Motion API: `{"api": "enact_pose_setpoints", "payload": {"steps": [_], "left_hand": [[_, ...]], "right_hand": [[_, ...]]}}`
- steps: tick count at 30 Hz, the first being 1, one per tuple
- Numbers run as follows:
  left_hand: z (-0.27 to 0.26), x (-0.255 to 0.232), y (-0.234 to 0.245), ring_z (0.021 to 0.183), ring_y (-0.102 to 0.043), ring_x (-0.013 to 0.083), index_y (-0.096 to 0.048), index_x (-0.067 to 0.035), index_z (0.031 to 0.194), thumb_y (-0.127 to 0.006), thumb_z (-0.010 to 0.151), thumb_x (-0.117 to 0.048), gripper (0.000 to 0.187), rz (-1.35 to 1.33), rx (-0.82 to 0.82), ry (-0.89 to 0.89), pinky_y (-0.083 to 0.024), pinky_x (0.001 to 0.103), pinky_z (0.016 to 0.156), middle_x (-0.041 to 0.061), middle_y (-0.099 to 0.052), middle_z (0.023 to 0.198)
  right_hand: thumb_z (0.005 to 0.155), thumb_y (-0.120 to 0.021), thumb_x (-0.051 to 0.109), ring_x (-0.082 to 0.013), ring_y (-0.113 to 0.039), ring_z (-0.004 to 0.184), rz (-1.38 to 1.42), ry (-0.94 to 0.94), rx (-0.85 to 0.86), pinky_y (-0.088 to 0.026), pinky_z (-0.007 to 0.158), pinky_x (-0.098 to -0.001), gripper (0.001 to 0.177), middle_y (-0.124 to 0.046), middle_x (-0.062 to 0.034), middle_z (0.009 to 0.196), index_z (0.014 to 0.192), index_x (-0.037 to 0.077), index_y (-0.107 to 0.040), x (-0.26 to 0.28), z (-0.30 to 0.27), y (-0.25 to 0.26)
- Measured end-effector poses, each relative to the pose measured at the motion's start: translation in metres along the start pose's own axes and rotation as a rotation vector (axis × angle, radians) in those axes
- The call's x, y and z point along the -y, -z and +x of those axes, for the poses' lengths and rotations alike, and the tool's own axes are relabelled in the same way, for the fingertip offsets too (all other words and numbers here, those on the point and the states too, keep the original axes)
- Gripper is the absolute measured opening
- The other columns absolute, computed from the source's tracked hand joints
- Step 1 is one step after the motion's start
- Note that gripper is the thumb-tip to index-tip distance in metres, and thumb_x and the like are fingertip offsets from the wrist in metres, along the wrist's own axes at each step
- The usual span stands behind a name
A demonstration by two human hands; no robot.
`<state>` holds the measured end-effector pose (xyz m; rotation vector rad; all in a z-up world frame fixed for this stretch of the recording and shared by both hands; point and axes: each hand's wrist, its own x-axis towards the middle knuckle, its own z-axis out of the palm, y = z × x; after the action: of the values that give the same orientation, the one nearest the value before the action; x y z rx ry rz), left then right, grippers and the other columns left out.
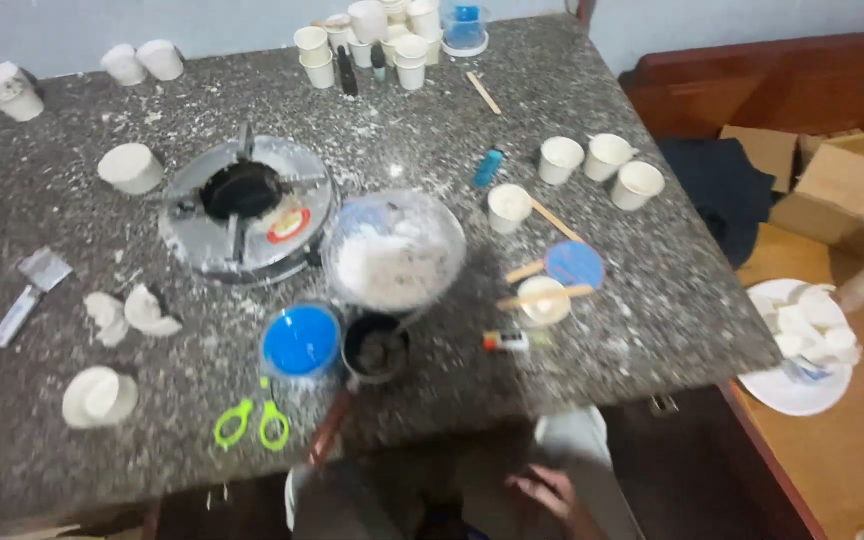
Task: Melting wax in a small ladle over a burner and pouring it into small paper cups to create wax items.
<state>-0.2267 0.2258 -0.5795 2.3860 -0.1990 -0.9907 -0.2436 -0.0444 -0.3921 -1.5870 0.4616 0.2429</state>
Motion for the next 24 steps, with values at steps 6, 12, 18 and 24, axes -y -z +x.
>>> {"api": "enact_pose_setpoints", "payload": {"steps": [6, 12, 18, 24], "left_hand": [[0.01, -0.113, 0.084, 0.135, -0.053, 0.0364, -0.043, -0.011, 0.151, -0.048, 0.104, -0.04, 0.055, 0.037, 0.182, -0.362, -0.041, 0.047, 0.111, 0.018, -0.053, 0.148], [-0.198, -0.239, 0.277, 0.117, -0.072, 0.0166, -0.075, -0.013, 0.123, -0.059, 0.096, -0.034, 0.038, -0.351, -0.326, -0.56, -0.051, 0.029, 0.1, 0.003, -0.077, 0.127], [-0.24, -0.246, 0.364, 0.096, -0.072, 0.0317, -0.078, -0.009, 0.109, -0.067, 0.097, -0.013, 0.016, 0.028, -1.027, -0.592, -0.058, 0.043, 0.082, 0.012, -0.077, 0.098], [-0.206, -0.225, 0.385, 0.104, -0.063, 0.0221, -0.077, -0.018, 0.115, -0.071, 0.095, -0.017, 0.02, 0.185, -1.175, -0.557, -0.052, 0.041, 0.085, 0.0, -0.07, 0.101]], "right_hand": [[0.09, -0.068, 0.014, -0.0174, -0.077, 0.081, -0.141, 0.588, -0.199, -0.055, 0.077, -0.0297, 0.026, -0.08, -0.0077, 0.08, 0.065, 0.009, -0.075, 0.116, -0.057, 0.025], [0.099, -0.065, 0.022, -0.01, -0.066, 0.072, -0.202, 0.607, -0.403, -0.05, 0.072, -0.0246, 0.028, -0.074, -0.0023, 0.073, 0.08, 0.005, -0.077, 0.212, -0.107, 0.044], [0.098, -0.066, 0.014, -0.0132, -0.058, 0.048, -0.106, 0.526, -0.438, -0.049, 0.048, -0.0252, 0.018, -0.073, -0.0112, 0.062, 0.088, 0.005, -0.079, 0.231, -0.123, 0.028], [0.092, -0.069, 0.006, -0.0199, -0.07, 0.056, -0.057, 0.516, -0.32, -0.056, 0.047, -0.0293, 0.014, -0.074, -0.0139, 0.076, 0.103, 0.001, -0.075, 0.246, -0.096, -0.003]]}}
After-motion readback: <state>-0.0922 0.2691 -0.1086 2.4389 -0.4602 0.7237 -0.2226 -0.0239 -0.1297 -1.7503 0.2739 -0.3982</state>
